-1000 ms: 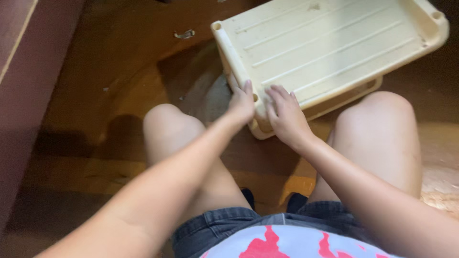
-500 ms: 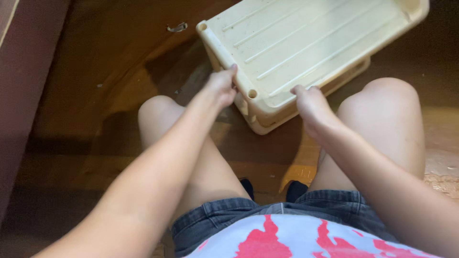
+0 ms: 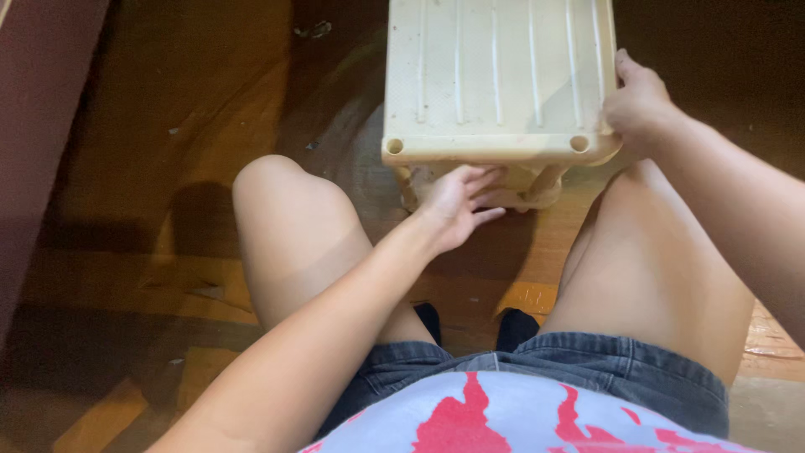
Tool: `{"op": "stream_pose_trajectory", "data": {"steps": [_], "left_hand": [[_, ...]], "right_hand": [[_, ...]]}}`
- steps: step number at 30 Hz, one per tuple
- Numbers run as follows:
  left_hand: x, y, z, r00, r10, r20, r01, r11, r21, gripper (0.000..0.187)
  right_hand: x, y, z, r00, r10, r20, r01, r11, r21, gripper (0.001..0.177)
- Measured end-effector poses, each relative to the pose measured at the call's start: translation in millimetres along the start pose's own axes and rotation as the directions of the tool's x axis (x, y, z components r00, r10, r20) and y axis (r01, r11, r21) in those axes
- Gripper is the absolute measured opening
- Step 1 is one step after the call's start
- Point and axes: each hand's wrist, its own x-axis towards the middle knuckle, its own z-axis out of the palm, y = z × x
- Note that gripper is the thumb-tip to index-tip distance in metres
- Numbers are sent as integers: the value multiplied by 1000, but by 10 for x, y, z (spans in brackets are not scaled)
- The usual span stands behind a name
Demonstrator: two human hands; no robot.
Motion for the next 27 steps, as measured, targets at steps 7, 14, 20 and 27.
{"op": "stream_pose_trajectory", "data": {"steps": [7,14,20,27], "left_hand": [[16,343,-692,849,105,-518,-80,994,70,38],[28,708,-609,796,313,-518,-94,909,405,37],[382,896,-268,821,434,-371,-109,756,645,71],[360,903,-61,748,570,-340,75,436,897,70]], "right_hand": [[242,9,-246,998,59,-34,-61,996,-69,77],[138,-387,-228,996,-40,-84,19,970,-244,50],[-245,-804,804,819,-419,391,546,779,-308,47],[-451,-722,1110,598,-750,282,771,443,-457,52]]}}
